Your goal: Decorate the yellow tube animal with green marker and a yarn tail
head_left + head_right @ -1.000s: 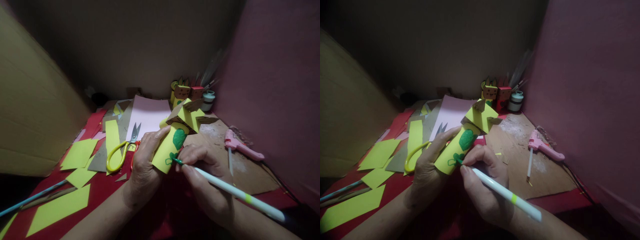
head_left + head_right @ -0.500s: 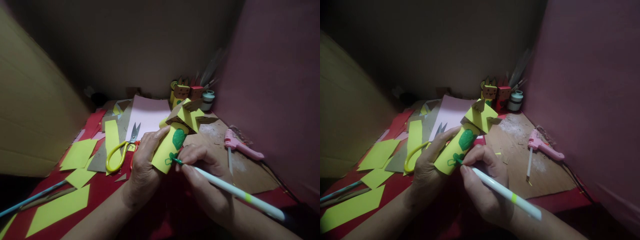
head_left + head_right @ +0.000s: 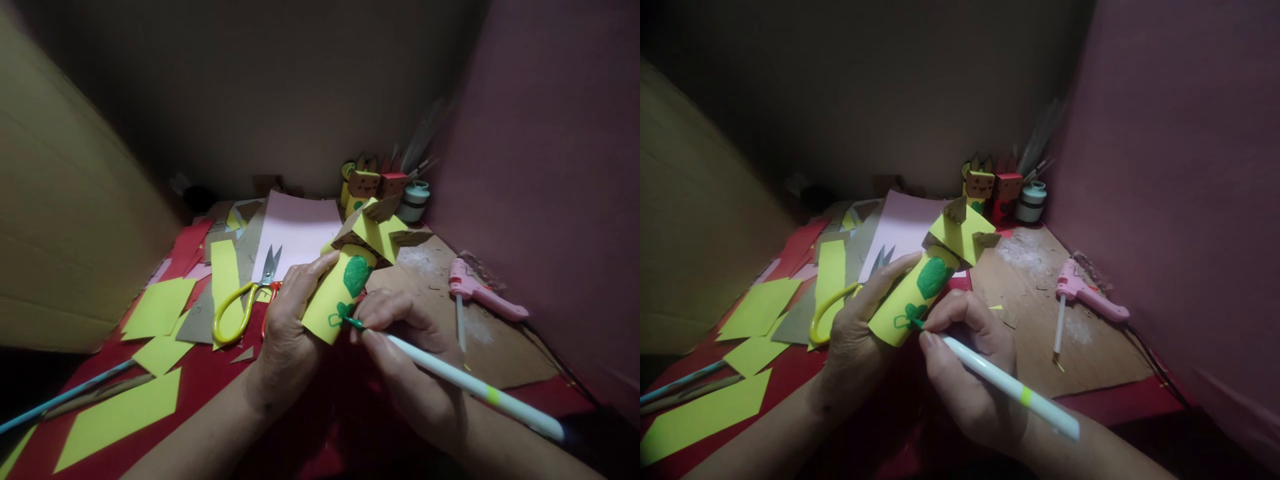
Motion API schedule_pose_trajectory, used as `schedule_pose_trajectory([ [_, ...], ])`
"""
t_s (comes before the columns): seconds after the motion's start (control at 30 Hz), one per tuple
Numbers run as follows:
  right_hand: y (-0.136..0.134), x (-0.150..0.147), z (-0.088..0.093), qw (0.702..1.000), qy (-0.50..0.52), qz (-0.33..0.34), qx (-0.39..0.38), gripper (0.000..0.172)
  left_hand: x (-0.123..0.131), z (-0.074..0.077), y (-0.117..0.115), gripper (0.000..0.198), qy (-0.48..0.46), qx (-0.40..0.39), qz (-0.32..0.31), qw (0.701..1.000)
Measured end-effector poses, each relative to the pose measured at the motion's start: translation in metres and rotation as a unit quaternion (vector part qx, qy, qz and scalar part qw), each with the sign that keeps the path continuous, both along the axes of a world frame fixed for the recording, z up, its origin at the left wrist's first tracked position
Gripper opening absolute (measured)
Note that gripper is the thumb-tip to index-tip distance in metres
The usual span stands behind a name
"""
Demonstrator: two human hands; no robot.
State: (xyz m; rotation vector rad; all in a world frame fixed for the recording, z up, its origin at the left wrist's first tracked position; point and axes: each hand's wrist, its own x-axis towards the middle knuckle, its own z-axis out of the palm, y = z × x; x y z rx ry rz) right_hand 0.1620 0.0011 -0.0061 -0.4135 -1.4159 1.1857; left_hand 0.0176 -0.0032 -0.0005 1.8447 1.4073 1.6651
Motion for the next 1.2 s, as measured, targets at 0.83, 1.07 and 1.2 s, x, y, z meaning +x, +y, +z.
schedule_pose_trajectory([
  [0.83, 0.0026, -0.0003, -0.0028, 0.999, 0.027, -0.018, 0.001, 0.011, 0.0011, 0.0019, 0.0007, 0.039, 0.005, 0.017, 0.012, 1.000],
  [1.07, -0.0015, -0.0015, 0.0024, 1.000, -0.004, -0.012, -0.004, 0.011, -0.0003, -0.0002, -0.0011, 0.042, -0.005, -0.004, -0.003, 1.000],
  [1.2, -0.0019, -0.0002, 0.0033, 1.000, -0.025, -0.006, 0.005, 0.012, 0.0004, -0.0009, -0.0012, 0.044, -0.013, -0.005, -0.003, 1.000],
])
